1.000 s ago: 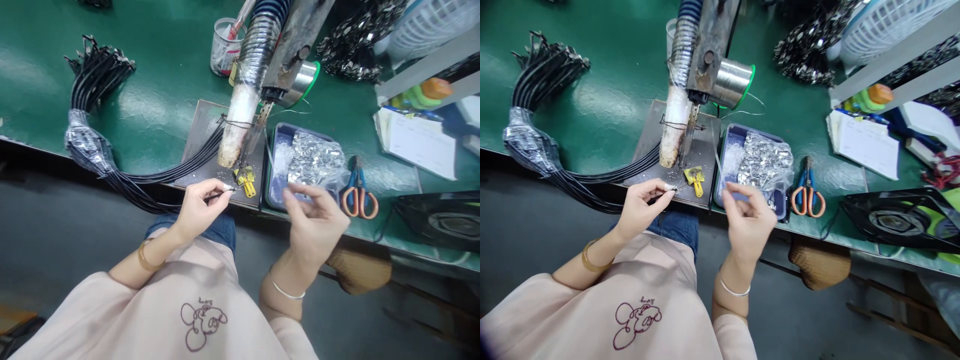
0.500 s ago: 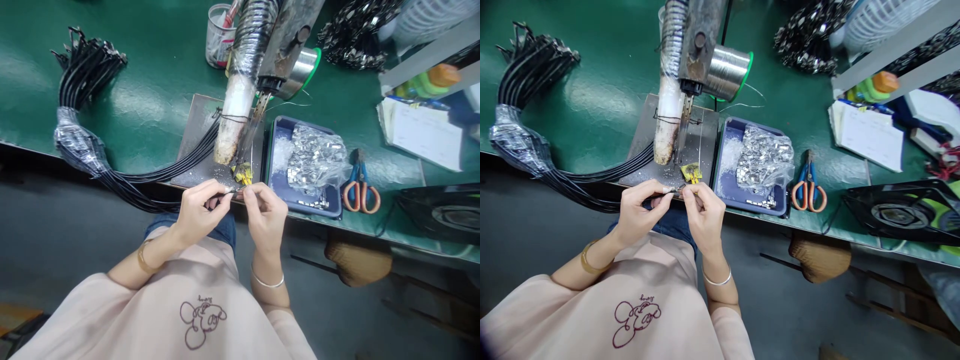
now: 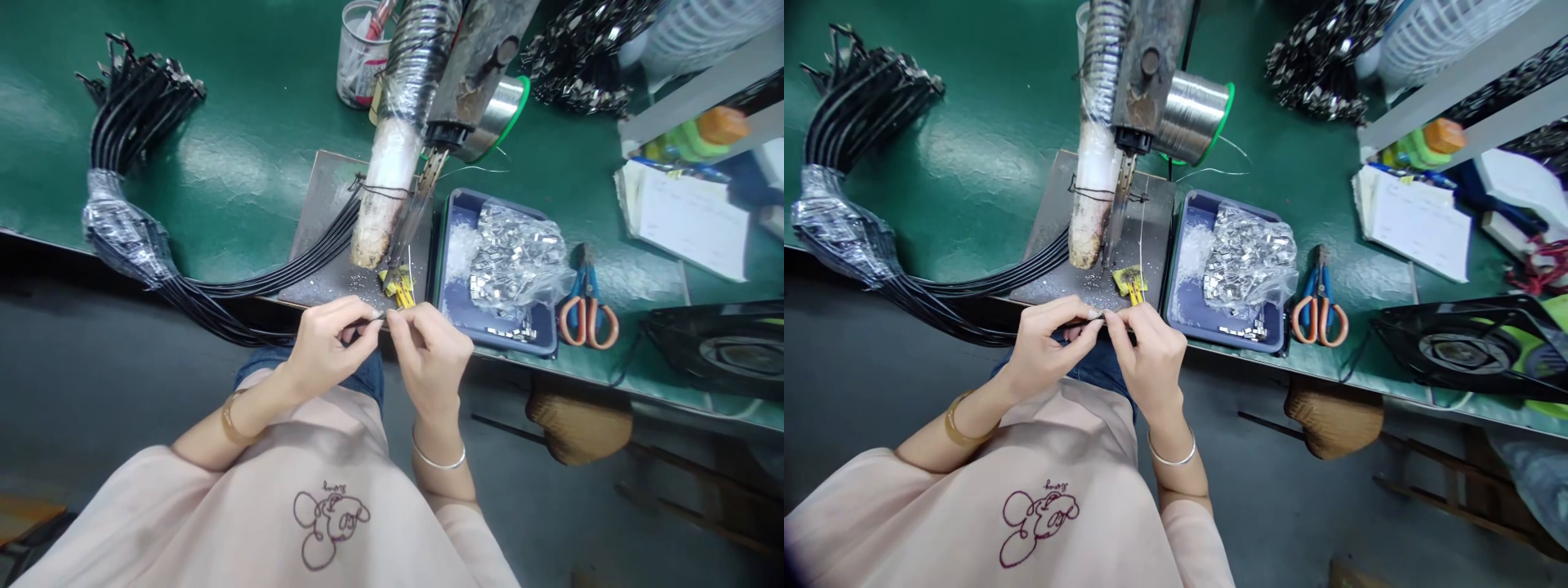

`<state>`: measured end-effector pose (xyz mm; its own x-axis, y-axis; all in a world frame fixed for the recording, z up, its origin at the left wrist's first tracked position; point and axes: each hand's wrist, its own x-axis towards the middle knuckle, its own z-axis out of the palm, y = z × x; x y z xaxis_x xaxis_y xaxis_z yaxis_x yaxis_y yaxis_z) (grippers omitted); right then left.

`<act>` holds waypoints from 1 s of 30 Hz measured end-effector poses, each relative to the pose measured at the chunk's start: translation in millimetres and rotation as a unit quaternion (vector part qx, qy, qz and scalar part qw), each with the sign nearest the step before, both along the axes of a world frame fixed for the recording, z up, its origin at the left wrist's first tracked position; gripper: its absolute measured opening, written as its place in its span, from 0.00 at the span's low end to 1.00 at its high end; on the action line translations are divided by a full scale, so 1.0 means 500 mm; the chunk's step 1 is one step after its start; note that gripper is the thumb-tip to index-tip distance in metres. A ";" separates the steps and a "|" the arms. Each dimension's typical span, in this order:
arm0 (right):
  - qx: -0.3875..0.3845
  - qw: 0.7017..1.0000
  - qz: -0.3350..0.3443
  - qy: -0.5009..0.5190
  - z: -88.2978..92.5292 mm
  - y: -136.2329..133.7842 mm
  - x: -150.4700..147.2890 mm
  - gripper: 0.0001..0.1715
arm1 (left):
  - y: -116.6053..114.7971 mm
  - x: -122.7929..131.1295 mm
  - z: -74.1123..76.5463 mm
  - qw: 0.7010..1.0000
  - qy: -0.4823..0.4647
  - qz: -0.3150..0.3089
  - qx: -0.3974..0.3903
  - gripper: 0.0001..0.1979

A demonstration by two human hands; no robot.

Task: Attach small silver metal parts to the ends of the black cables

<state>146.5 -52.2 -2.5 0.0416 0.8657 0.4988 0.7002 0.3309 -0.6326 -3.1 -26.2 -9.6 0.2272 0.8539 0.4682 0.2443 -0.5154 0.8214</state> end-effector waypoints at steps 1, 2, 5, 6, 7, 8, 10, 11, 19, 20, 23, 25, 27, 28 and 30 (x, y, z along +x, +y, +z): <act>0.007 1.000 -0.004 0.003 0.001 0.000 0.003 0.14 | 0.001 -0.002 0.001 1.000 -0.012 -0.012 -0.026 0.06; 0.007 1.000 -0.012 0.013 0.002 0.000 0.006 0.12 | 0.003 -0.004 0.003 0.998 -0.024 -0.024 -0.055 0.06; -0.030 0.998 -0.004 0.047 0.009 0.003 0.016 0.12 | 0.006 -0.013 0.007 0.995 -0.025 -0.065 -0.074 0.06; -0.047 0.998 0.011 0.045 0.012 0.004 0.018 0.14 | 0.007 -0.016 0.008 0.996 -0.009 -0.074 -0.046 0.06; -0.059 0.997 0.021 0.037 0.014 0.005 0.019 0.16 | 0.007 -0.018 0.008 0.997 0.011 -0.077 -0.009 0.07; -0.064 0.997 0.025 0.023 0.016 0.006 0.020 0.19 | 0.006 -0.020 0.007 0.996 0.030 -0.075 0.025 0.08; -0.055 0.998 0.010 0.001 0.018 0.005 0.019 0.19 | 0.005 -0.021 0.004 0.996 0.047 -0.058 0.046 0.09; -0.047 0.999 -0.006 0.004 0.018 0.004 0.019 0.15 | 0.005 -0.021 0.003 0.998 0.038 -0.048 0.027 0.09; 0.008 0.986 -0.050 0.162 0.002 -0.014 0.026 0.08 | 0.026 -0.017 0.009 0.952 -0.153 -0.055 -0.261 0.07; 0.021 0.989 -0.052 0.135 0.000 -0.013 0.025 0.06 | 0.029 -0.016 0.011 0.948 -0.160 -0.057 -0.269 0.07; 0.090 0.996 -0.025 0.013 -0.006 -0.006 0.017 0.07 | 0.034 -0.013 0.015 0.945 -0.167 -0.050 -0.277 0.07; 0.128 0.990 0.005 -0.054 -0.009 0.001 0.010 0.10 | 0.037 -0.009 0.016 0.945 -0.168 -0.041 -0.277 0.07; 0.147 0.986 0.013 -0.081 -0.012 0.009 0.005 0.11 | 0.040 -0.006 0.016 0.946 -0.166 -0.031 -0.277 0.07; 0.149 0.986 0.013 -0.078 -0.013 0.012 0.003 0.11 | 0.042 -0.004 0.016 0.947 -0.163 -0.026 -0.276 0.07; 0.143 0.988 0.011 -0.058 -0.014 0.016 0.002 0.11 | 0.045 -0.002 0.016 0.950 -0.153 -0.021 -0.272 0.08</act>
<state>147.6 -44.4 -9.7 -0.0474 0.6890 0.7232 0.7525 0.5008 -0.4278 -4.2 -3.7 -1.4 0.1902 0.9817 0.0094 -0.0608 0.0023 0.9981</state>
